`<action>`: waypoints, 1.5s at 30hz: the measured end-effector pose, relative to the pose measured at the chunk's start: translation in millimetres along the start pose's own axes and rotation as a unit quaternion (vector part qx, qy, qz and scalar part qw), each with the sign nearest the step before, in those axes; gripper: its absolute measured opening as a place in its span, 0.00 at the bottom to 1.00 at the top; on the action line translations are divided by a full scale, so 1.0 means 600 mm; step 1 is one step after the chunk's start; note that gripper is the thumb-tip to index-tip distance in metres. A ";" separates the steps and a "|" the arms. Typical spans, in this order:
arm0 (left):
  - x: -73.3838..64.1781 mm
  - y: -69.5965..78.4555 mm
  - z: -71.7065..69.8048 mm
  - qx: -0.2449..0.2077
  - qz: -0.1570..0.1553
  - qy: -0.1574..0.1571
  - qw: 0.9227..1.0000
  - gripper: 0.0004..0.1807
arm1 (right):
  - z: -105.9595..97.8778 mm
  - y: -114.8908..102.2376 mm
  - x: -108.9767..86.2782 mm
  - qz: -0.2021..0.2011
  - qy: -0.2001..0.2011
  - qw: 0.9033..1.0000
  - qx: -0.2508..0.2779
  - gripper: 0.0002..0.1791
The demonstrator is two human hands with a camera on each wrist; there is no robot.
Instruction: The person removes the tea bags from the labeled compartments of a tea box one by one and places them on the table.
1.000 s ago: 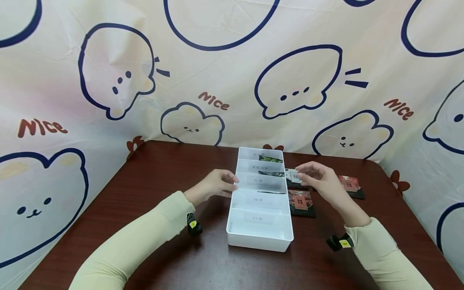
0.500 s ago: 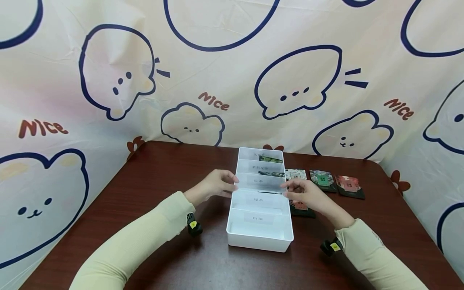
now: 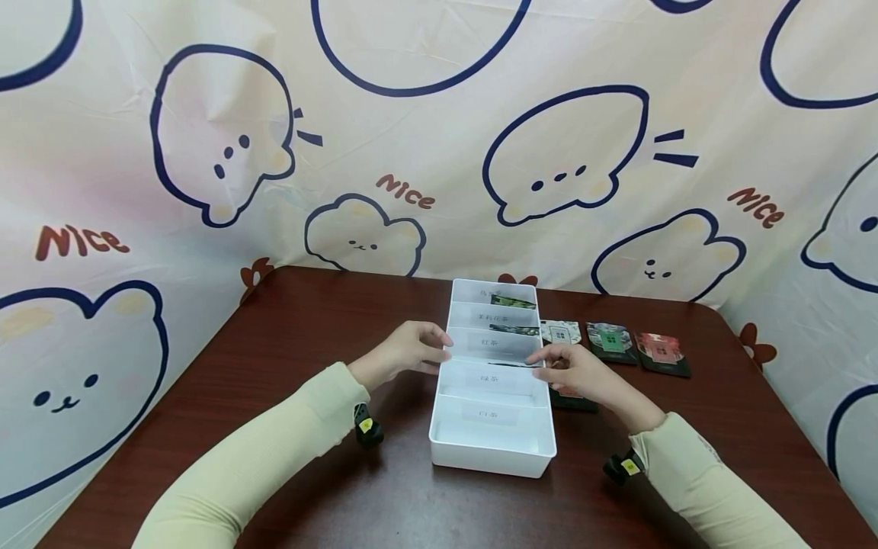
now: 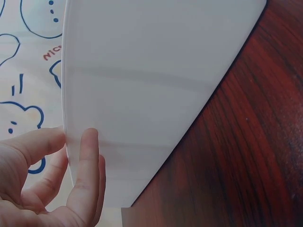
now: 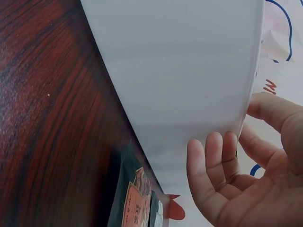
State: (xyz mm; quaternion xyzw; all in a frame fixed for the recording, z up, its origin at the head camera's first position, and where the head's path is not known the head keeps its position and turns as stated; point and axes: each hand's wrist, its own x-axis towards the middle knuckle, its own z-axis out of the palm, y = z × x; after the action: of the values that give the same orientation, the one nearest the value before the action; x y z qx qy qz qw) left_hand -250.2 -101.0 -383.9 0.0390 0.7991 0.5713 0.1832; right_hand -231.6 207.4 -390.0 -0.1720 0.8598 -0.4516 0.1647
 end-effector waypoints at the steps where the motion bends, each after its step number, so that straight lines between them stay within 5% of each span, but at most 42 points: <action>1: 0.000 0.000 0.000 0.000 -0.001 0.000 1.000 0.11 | 0.000 -0.001 0.000 0.001 0.001 1.000 -0.006 0.16; 27: 0.001 -0.002 0.000 0.008 0.005 -0.002 1.000 0.11 | 0.004 -0.006 0.004 0.009 0.019 1.000 -0.015 0.07; 36: 0.000 0.000 -0.001 0.007 -0.001 0.004 1.000 0.10 | 0.005 -0.011 0.008 0.016 0.043 0.999 -0.013 0.06; 45: 0.001 -0.001 0.000 0.000 0.001 -0.001 1.000 0.11 | -0.003 -0.028 0.004 -0.029 0.099 0.994 -0.027 0.07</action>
State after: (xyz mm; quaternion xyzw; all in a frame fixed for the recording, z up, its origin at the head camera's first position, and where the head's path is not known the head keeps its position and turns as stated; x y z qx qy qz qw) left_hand -250.5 -101.0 -384.3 0.0404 0.7989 0.5716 0.1828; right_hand -231.9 198.8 -375.4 -0.1555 0.8784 -0.4478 0.0612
